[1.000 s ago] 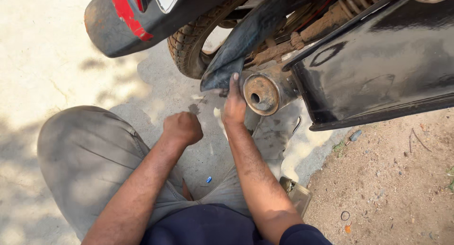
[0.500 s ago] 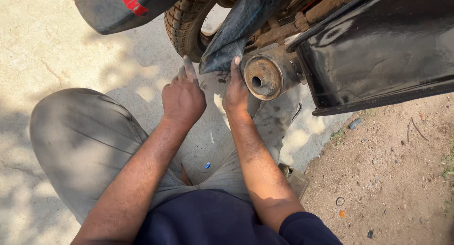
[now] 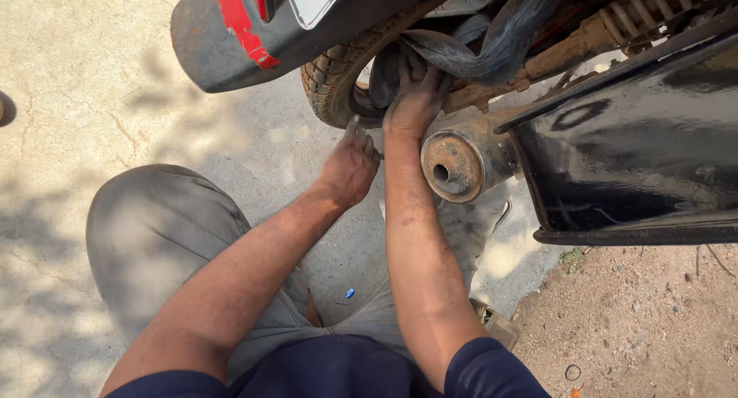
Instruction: The person uses a screwdriver to pry and remove a rubber flap from the motorcycle tire. After removing the flap, the person inserts it into the tire tread and presses it into place by hand.
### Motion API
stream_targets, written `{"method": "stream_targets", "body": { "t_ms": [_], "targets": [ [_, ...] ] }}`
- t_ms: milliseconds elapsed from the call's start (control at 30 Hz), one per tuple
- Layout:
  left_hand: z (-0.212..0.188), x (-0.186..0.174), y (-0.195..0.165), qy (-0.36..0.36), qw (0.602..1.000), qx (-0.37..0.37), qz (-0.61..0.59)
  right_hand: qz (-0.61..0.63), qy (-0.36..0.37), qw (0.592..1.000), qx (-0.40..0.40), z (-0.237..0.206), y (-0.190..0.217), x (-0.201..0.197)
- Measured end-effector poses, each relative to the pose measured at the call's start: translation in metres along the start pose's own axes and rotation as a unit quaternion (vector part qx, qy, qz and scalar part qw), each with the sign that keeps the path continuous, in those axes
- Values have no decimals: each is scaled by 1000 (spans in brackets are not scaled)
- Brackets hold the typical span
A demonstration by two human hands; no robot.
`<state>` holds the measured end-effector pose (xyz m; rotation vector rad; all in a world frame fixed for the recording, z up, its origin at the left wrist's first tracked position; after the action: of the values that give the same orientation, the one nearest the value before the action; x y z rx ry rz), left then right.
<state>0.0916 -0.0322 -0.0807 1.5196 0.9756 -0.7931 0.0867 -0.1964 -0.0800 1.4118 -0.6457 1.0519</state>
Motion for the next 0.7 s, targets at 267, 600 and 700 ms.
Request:
{"method": "stream_targets", "body": {
  "t_ms": [267,600,700],
  "targets": [
    [51,24,9,76,987,-9,140,-156,56,986,28,-4,26,-6],
    [70,9,2,103,985,-46,129,-75,33,996,44,6,15,-26],
    [84,14,1,74,987,-105,101,-122,147,981,37,9,10,-27]
  ]
}}
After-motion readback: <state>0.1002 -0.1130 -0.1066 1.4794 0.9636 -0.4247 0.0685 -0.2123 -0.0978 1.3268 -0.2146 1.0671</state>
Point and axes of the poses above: each hand's wrist, its own z-axis towards the middle knuckle, its own x-axis out of the palm, y = z × x, the point moved 3 cm from there along z, towards the middle knuckle, and after that the axes turned 15 degrees about z, right-handed, at the moved point
